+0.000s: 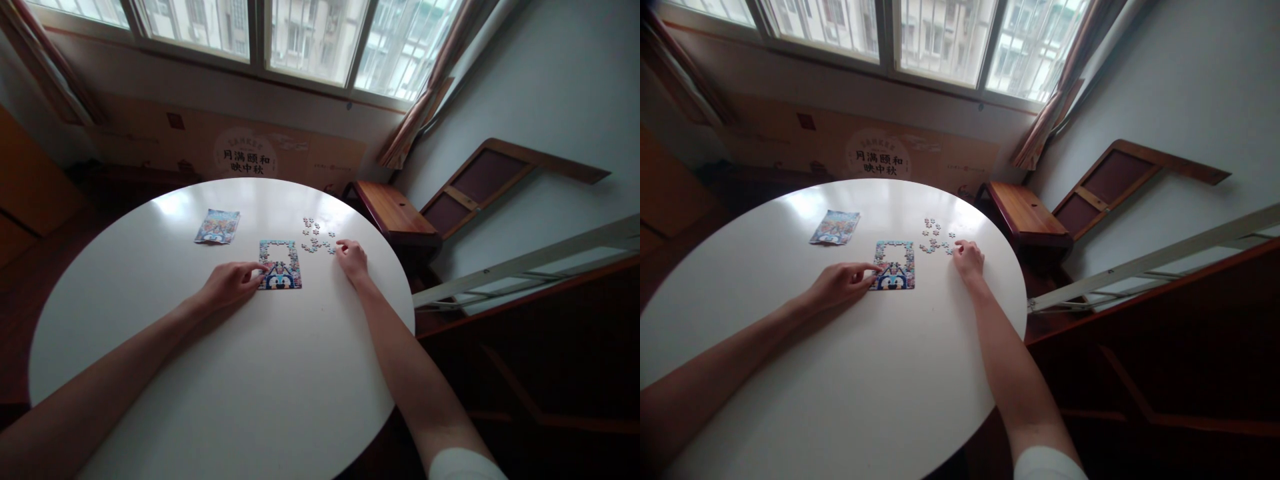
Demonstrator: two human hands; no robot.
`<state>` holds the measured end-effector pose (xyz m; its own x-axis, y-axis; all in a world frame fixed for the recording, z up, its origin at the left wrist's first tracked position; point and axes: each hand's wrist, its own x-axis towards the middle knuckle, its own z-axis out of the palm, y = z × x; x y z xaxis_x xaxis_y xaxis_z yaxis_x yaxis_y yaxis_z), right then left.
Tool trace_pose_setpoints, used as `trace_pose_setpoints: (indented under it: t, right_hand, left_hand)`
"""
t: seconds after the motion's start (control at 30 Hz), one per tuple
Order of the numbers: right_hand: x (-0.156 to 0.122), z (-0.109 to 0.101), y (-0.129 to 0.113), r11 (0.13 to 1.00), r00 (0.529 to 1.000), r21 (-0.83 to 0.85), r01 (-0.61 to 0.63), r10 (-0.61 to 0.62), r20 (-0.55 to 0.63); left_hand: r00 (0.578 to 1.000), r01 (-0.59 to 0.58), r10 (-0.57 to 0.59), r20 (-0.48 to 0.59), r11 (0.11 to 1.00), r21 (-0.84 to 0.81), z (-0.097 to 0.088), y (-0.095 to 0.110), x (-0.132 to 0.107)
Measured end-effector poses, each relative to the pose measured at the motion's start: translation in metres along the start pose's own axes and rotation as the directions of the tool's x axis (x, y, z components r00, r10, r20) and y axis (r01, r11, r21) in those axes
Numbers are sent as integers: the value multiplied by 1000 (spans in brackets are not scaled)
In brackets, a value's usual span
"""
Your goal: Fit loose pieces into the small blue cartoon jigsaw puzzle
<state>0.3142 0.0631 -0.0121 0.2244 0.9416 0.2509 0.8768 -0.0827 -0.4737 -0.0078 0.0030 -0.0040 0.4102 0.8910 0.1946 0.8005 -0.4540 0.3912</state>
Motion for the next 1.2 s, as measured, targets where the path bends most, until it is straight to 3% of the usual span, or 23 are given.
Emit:
trace_pose_setpoints:
  t: [0.17,0.37,0.5,0.77,0.9,1.0,1.1,1.2]
  right_hand:
    - [5,-3,-31,999,996,-5,51,-51,72]
    - [17,0,-64,980,991,-195,25,2,136]
    - [24,6,-72,971,986,-238,-12,51,161]
    - [42,16,-72,985,962,-147,-90,124,242]
    - [47,19,-68,998,966,-40,-47,56,254]
    - [44,20,-67,988,975,150,43,-74,209]
    - [34,23,-69,918,965,361,165,-225,131]
    - [17,29,-71,810,947,552,200,-303,102]
  left_hand:
    - [1000,10,-10,-1,1000,2,0,1,0]
    - [1000,-3,3,-10,1000,-6,0,0,0]
    - [1000,-1,1,-11,1000,-3,1,1,0]
    - [1000,-1,1,-20,1000,1,2,-1,-1]
    - [1000,-3,3,-18,1000,-5,1,0,0]
    - [1000,-7,7,-16,1000,-5,0,0,0]
    - [1000,-3,2,-16,1000,-7,-1,2,0]
    - [1000,16,-16,-2,1000,-11,-3,5,-1]
